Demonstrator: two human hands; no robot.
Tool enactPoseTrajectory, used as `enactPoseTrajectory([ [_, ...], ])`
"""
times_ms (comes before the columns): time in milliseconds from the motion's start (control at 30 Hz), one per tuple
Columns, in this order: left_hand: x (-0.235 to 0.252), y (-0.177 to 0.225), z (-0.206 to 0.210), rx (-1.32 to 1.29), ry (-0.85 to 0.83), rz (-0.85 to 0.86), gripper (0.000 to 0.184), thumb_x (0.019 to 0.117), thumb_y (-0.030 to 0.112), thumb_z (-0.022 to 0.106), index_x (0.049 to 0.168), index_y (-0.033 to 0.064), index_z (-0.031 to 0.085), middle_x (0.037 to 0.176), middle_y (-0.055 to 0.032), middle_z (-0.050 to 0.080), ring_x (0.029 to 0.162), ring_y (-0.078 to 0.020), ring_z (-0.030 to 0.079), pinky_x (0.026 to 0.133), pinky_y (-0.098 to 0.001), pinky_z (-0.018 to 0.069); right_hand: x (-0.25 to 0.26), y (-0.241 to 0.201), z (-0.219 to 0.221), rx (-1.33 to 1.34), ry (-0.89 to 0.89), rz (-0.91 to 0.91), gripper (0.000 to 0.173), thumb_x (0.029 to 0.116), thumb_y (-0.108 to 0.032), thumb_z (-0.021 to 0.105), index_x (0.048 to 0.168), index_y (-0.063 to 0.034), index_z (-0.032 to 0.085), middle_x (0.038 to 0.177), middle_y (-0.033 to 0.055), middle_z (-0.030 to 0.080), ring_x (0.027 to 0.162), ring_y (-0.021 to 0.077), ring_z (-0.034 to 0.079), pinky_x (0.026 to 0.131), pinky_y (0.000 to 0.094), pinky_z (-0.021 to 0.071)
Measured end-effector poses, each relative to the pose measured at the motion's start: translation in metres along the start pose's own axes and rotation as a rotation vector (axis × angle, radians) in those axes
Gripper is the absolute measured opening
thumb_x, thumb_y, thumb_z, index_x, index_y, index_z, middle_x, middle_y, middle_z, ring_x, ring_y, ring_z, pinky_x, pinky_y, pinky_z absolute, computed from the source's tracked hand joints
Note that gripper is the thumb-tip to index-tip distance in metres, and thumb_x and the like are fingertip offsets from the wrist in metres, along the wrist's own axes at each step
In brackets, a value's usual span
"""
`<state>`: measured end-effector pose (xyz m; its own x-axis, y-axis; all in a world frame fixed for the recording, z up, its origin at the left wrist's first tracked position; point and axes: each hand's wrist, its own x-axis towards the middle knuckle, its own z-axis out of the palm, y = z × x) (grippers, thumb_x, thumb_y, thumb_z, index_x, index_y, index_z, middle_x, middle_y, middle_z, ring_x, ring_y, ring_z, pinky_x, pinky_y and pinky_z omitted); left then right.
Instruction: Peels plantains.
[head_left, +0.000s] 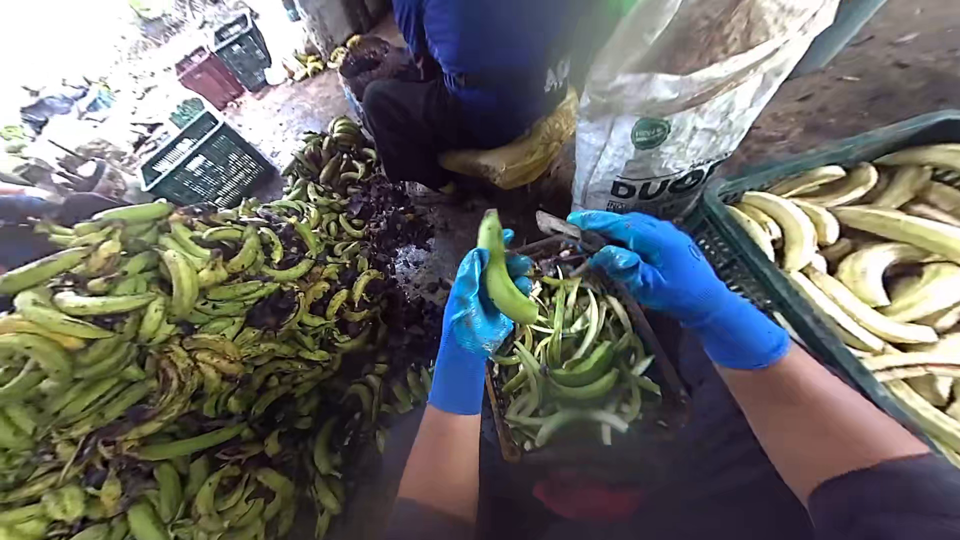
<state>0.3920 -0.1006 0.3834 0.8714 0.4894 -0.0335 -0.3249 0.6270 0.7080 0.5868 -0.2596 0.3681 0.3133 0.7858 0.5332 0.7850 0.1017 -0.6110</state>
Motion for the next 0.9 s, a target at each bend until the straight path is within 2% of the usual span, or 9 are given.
enactPoseTrajectory([
  [100, 0.011, 0.001, 0.002, -0.016, -0.009, -0.050, 0.068, 0.1018, 0.063, 0.025, 0.137, 0.0142, 0.056, 0.088, -0.0085, 0.068, 0.069, -0.0167, 0.067, 0.063, -0.0295, 0.0585, 0.016, 0.023, 0.002, -0.213, 0.115, -0.075, 0.067, 0.1019, -0.067, 0.032, 0.143, -0.0232, 0.062, 0.122, 0.0147, 0.071, 0.107, 0.0318, 0.067, 0.086, 0.0584, 0.0487],
  [233, 0.009, -0.012, -0.004, 0.010, 0.100, 0.008, 0.044, 0.1089, 0.041, 0.031, 0.137, 0.0160, 0.052, 0.092, -0.0080, 0.069, 0.071, -0.0152, 0.068, 0.060, -0.0278, 0.0587, -0.008, 0.012, 0.028, -0.219, 0.152, -0.026, 0.056, 0.1015, -0.056, 0.045, 0.140, -0.0201, 0.064, 0.120, 0.0150, 0.071, 0.102, 0.0328, 0.069, 0.080, 0.0585, 0.0515],
  [333, 0.013, -0.016, -0.011, 0.083, 0.111, 0.100, 0.041, 0.1090, 0.035, 0.031, 0.141, 0.0168, 0.050, 0.098, -0.0100, 0.071, 0.077, -0.0171, 0.070, 0.067, -0.0314, 0.0601, -0.030, -0.017, 0.041, -0.205, 0.058, -0.098, 0.052, 0.1024, -0.062, 0.041, 0.140, -0.0344, 0.063, 0.117, 0.0071, 0.073, 0.100, 0.0237, 0.068, 0.084, 0.0543, 0.0473],
  [433, 0.006, -0.024, -0.004, 0.091, 0.042, 0.055, 0.042, 0.1051, 0.036, 0.044, 0.143, 0.0200, 0.051, 0.103, -0.0068, 0.070, 0.078, -0.0149, 0.069, 0.066, -0.0292, 0.0593, -0.020, -0.013, 0.040, -0.256, 0.135, -0.100, 0.048, 0.1020, -0.057, 0.046, 0.131, -0.0272, 0.071, 0.110, 0.0108, 0.074, 0.093, 0.0277, 0.070, 0.075, 0.0555, 0.0497],
  [500, 0.002, -0.031, 0.000, -0.008, -0.054, -0.040, 0.039, 0.1028, 0.038, 0.053, 0.134, 0.0150, 0.056, 0.097, -0.0119, 0.072, 0.075, -0.0185, 0.071, 0.063, -0.0298, 0.0605, 0.004, 0.004, 0.027, -0.370, 0.264, -0.019, 0.046, 0.1016, -0.051, 0.052, 0.137, -0.0251, 0.067, 0.116, 0.0170, 0.071, 0.096, 0.0360, 0.068, 0.076, 0.0606, 0.0481],
  [600, 0.004, -0.027, -0.010, -0.083, -0.127, -0.109, 0.053, 0.0961, 0.039, 0.066, 0.142, 0.0164, 0.052, 0.103, -0.0154, 0.071, 0.074, -0.0212, 0.072, 0.061, -0.0310, 0.0611, 0.024, 0.020, 0.010, -0.445, 0.335, 0.173, 0.051, 0.1034, -0.053, 0.048, 0.143, -0.0243, 0.061, 0.119, 0.0222, 0.067, 0.102, 0.0422, 0.065, 0.080, 0.0642, 0.0456],
  [700, 0.010, -0.015, -0.014, 0.085, 0.039, 0.094, 0.044, 0.1040, 0.033, 0.051, 0.144, 0.0151, 0.050, 0.105, -0.0105, 0.072, 0.078, -0.0166, 0.072, 0.065, -0.0290, 0.0616, 0.001, -0.006, 0.024, -0.269, 0.184, 0.005, 0.053, 0.1015, -0.052, 0.048, 0.141, -0.0198, 0.063, 0.113, 0.0147, 0.070, 0.094, 0.0304, 0.068, 0.074, 0.0560, 0.0519],
  [800, 0.011, -0.014, -0.012, 0.176, 0.081, 0.294, 0.046, 0.1049, 0.035, 0.050, 0.148, 0.0190, 0.045, 0.108, -0.0067, 0.071, 0.086, -0.0130, 0.071, 0.073, -0.0282, 0.0607, -0.025, -0.025, 0.042, -0.083, 0.028, -0.078, 0.053, 0.1021, -0.062, 0.042, 0.137, -0.0307, 0.066, 0.114, 0.0034, 0.074, 0.100, 0.0174, 0.068, 0.081, 0.0479, 0.0489],
  [900, 0.003, -0.021, -0.005, 0.227, -0.001, 0.084, 0.056, 0.1001, 0.038, 0.058, 0.152, 0.0227, 0.041, 0.109, -0.0072, 0.070, 0.081, -0.0128, 0.069, 0.068, -0.0266, 0.0594, -0.007, -0.007, 0.033, -0.258, 0.177, -0.084, 0.049, 0.1015, -0.055, 0.048, 0.135, -0.0253, 0.068, 0.113, 0.0111, 0.073, 0.093, 0.0275, 0.070, 0.073, 0.0541, 0.0508],
])
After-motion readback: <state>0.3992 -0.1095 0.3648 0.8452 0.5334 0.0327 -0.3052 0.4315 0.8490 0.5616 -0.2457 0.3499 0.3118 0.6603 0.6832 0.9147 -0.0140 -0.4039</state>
